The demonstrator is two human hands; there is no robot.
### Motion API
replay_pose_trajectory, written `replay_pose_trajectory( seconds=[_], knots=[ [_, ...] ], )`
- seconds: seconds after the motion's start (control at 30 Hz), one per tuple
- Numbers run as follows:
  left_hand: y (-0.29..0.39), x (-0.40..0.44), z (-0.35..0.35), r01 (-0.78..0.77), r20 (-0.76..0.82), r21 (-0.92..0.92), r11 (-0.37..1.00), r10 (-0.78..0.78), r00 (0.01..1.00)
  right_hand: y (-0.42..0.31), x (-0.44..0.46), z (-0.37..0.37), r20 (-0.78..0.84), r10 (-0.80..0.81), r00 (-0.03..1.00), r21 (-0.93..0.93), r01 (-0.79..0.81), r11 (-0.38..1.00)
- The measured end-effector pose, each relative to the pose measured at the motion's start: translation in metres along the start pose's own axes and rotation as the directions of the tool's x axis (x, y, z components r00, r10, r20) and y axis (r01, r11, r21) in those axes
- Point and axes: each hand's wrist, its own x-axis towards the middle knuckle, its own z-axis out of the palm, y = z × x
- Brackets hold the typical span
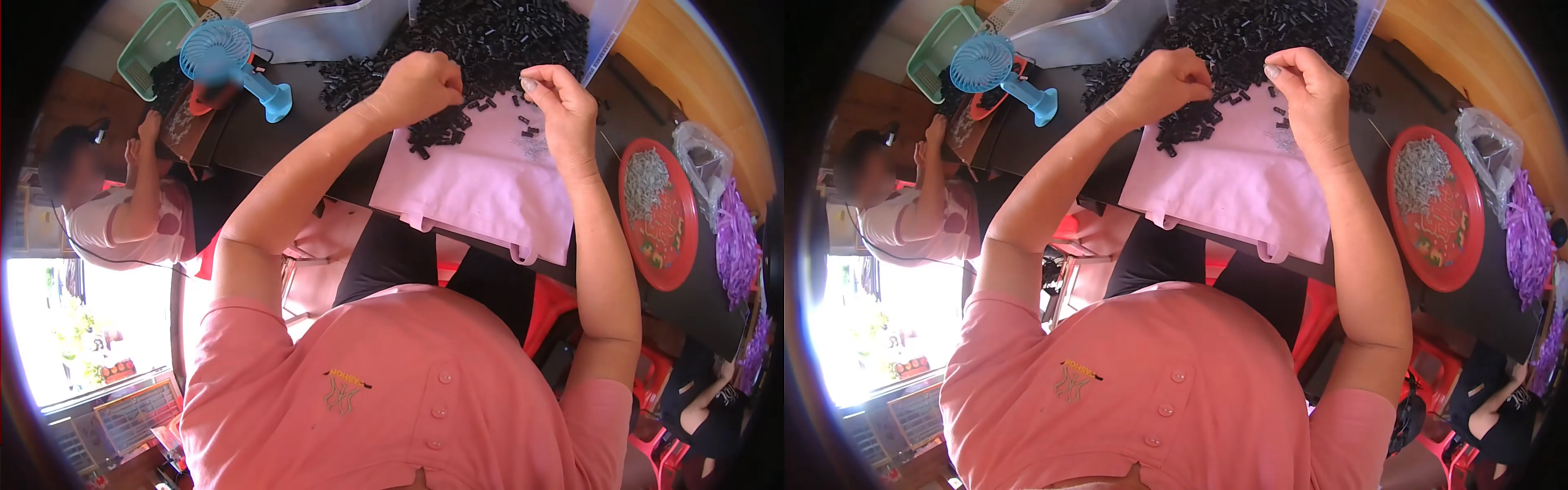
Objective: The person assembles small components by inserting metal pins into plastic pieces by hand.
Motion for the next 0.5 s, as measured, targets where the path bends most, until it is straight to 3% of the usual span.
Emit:
replay_pose_trajectory(
  seconds=[0.07,0.17,0.37,0.5],
  knots=[
    [0.000,-0.002,0.006,-0.083,0.002,0.150,0.985,0.084,0.996,-0.004,-0.003,0.002,0.033,0.027,0.999,-0.018,-0.026,0.999],
    [-0.008,0.001,0.010,-0.071,-0.020,0.225,0.972,0.078,0.997,-0.003,-0.003,0.003,0.059,-0.001,0.998,-0.052,0.004,0.999],
    [-0.002,0.004,0.007,-0.143,0.017,0.210,0.967,0.143,0.990,0.001,-0.002,0.004,0.053,-0.056,0.997,-0.079,0.060,0.995],
    [0.009,0.009,0.012,-0.065,0.044,0.318,0.946,0.053,0.998,-0.001,-0.002,0.003,0.070,-0.037,0.997,-0.088,0.043,0.995]
  ],
)
